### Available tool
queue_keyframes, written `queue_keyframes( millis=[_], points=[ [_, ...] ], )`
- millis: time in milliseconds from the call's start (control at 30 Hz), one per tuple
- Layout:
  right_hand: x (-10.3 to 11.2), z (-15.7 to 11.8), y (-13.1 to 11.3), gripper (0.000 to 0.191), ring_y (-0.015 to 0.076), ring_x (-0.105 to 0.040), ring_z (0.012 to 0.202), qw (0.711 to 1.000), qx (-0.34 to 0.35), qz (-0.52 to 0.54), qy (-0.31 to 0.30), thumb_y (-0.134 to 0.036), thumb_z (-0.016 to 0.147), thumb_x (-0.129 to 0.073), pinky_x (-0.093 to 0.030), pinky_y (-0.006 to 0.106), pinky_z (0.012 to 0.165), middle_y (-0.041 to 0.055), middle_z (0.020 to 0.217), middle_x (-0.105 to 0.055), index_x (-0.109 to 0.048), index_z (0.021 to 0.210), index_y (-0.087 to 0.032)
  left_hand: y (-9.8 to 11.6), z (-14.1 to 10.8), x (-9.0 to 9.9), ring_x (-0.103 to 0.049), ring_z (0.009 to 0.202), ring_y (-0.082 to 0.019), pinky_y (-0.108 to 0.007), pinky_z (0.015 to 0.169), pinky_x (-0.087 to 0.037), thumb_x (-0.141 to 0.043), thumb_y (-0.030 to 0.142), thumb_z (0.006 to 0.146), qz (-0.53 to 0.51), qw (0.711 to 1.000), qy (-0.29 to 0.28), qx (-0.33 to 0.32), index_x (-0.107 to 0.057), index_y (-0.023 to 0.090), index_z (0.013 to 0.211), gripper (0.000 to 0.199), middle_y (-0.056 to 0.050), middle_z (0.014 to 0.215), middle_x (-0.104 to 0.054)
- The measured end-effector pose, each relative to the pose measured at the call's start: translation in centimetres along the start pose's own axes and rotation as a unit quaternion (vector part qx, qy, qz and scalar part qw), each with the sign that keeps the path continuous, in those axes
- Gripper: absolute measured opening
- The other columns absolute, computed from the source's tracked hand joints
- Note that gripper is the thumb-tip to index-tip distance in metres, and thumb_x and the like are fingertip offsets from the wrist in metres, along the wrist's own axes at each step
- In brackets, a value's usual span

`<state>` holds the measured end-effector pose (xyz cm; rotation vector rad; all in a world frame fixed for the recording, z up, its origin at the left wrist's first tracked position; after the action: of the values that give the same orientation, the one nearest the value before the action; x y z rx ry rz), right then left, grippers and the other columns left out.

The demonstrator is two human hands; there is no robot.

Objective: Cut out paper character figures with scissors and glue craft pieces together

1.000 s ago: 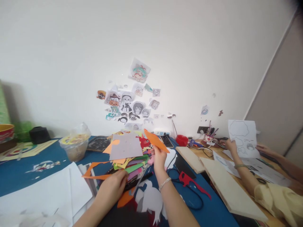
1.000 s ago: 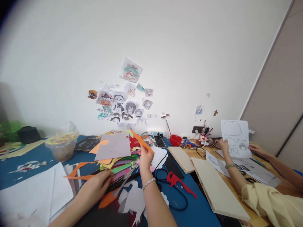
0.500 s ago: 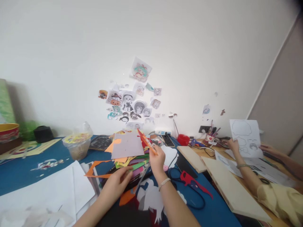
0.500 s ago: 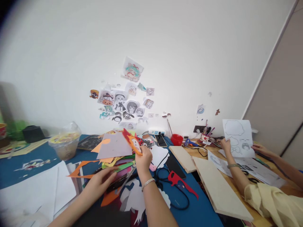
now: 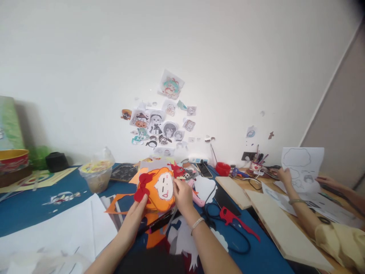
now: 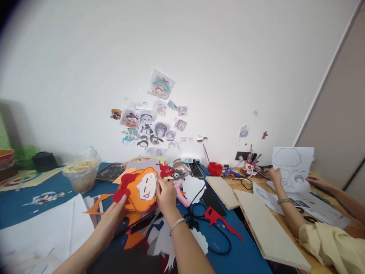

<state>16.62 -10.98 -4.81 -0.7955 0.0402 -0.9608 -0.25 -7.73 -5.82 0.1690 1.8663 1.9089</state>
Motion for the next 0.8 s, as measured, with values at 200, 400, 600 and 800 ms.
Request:
queue_keyframes(
  millis=[200, 400, 600, 800],
  points=[
    [-0.8, 0.5, 0.3, 0.036, 0.0106, -0.041, 0.037, 0.978, -0.112, 0.172, -0.039, -0.043, 0.086, -0.030, -0.030, 0.021, 0.037, -0.0034, 0.045, -0.045, -0.047, 0.065, -0.019, 0.6, -0.5, 0.1, -0.062, 0.088, -0.024, -0.032, 0.065, -0.051, -0.054, 0.048, 0.074, -0.095, 0.993, 0.001, 0.069, -0.049, 0.026, 0.113, 0.045, -0.007, 0.107, -0.064],
    [-0.7, 0.8, 0.4, 0.030, 0.0072, -0.033, 0.033, 0.943, -0.179, 0.277, -0.035, -0.045, 0.079, -0.045, -0.023, 0.018, 0.033, -0.0081, 0.039, -0.038, -0.045, 0.063, -0.019, 1.0, -0.5, 0.0, -0.064, 0.080, -0.024, -0.031, 0.062, -0.051, -0.056, 0.044, 0.073, -0.093, 0.992, -0.010, 0.086, -0.052, 0.021, 0.109, 0.042, -0.007, 0.096, -0.068],
    [-0.4, 1.0, 0.3, 0.026, 0.0066, -0.036, 0.033, 0.928, -0.196, 0.317, 0.011, -0.043, 0.075, -0.052, -0.026, 0.018, 0.035, -0.0080, 0.041, -0.046, -0.049, 0.075, -0.018, 0.9, -0.3, -0.3, -0.061, 0.061, -0.018, -0.027, 0.057, -0.047, -0.052, 0.048, 0.074, -0.052, 0.993, -0.095, 0.039, -0.057, 0.017, 0.092, 0.036, -0.004, 0.068, -0.067],
    [0.0, 1.3, -0.2, 0.025, 0.0085, -0.047, 0.037, 0.921, -0.185, 0.341, 0.038, -0.040, 0.076, -0.051, -0.035, 0.019, 0.040, -0.0044, 0.049, -0.057, -0.046, 0.086, -0.018, 0.9, 0.0, -0.5, -0.055, 0.050, -0.012, -0.023, 0.047, -0.042, -0.061, 0.043, 0.065, 0.044, 0.994, -0.096, -0.010, -0.054, 0.018, 0.087, 0.035, 0.001, 0.065, -0.062]
  ],
)
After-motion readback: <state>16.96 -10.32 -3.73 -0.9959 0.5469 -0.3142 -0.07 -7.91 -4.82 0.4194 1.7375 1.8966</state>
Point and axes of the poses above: each hand's wrist, its own z-axis towards the middle knuckle, its own x-axis out of the back of the hand, y = z × x, the point moved 2 cm from there along z, towards the middle knuckle
